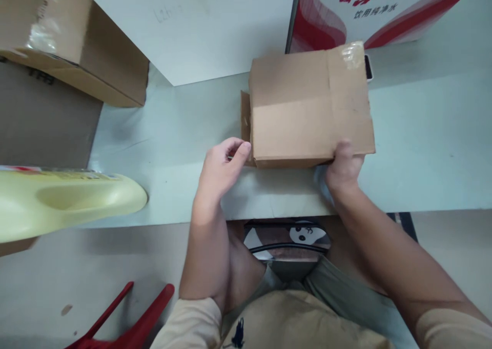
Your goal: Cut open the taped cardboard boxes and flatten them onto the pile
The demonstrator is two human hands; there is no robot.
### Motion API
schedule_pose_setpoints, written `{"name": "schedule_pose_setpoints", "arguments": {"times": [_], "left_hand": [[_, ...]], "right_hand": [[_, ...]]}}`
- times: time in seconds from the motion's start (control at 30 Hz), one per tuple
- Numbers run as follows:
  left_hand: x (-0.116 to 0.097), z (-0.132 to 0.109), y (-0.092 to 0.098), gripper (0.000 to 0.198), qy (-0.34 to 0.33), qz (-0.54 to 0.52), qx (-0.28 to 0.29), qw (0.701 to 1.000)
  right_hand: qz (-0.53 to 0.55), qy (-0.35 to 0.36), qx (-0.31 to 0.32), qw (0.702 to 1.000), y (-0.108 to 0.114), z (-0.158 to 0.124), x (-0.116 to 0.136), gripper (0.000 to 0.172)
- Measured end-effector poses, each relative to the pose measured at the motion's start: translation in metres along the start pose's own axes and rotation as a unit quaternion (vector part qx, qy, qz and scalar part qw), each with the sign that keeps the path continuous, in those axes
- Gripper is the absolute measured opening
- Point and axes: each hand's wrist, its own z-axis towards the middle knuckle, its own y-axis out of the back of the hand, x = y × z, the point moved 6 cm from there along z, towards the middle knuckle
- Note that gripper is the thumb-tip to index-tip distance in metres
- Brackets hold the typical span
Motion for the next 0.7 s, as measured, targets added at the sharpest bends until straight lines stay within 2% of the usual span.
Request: {"name": "schedule_pose_setpoints", "arguments": {"times": [0.13,0.27,0.37,0.5,0.6,0.7], "left_hand": [[0.009,0.001,-0.007,0.073,0.025,0.002,0.052,0.998],[0.01,0.002,-0.01,0.085,0.005,-0.074,0.062,0.995],[0.01,0.006,-0.013,0.089,-0.009,-0.179,0.05,0.983],[0.009,0.01,-0.006,0.097,-0.056,-0.297,-0.028,0.953],[0.008,0.011,-0.003,0.1,-0.097,-0.262,-0.059,0.958],[0.007,0.012,-0.009,0.095,-0.106,-0.19,-0.043,0.975]], "right_hand": [[-0.007,0.031,0.099,0.995,-0.004,-0.002,0.004,0.079],[0.004,0.055,0.141,0.989,-0.01,0.0,0.013,0.08],[0.017,0.058,0.175,0.983,-0.015,0.002,0.018,0.073],[0.023,0.05,0.179,0.982,-0.017,0.002,0.024,0.06],[0.021,0.047,0.168,0.984,-0.018,0.002,0.026,0.058],[0.022,0.042,0.174,0.984,-0.019,0.001,0.026,0.061]]}}
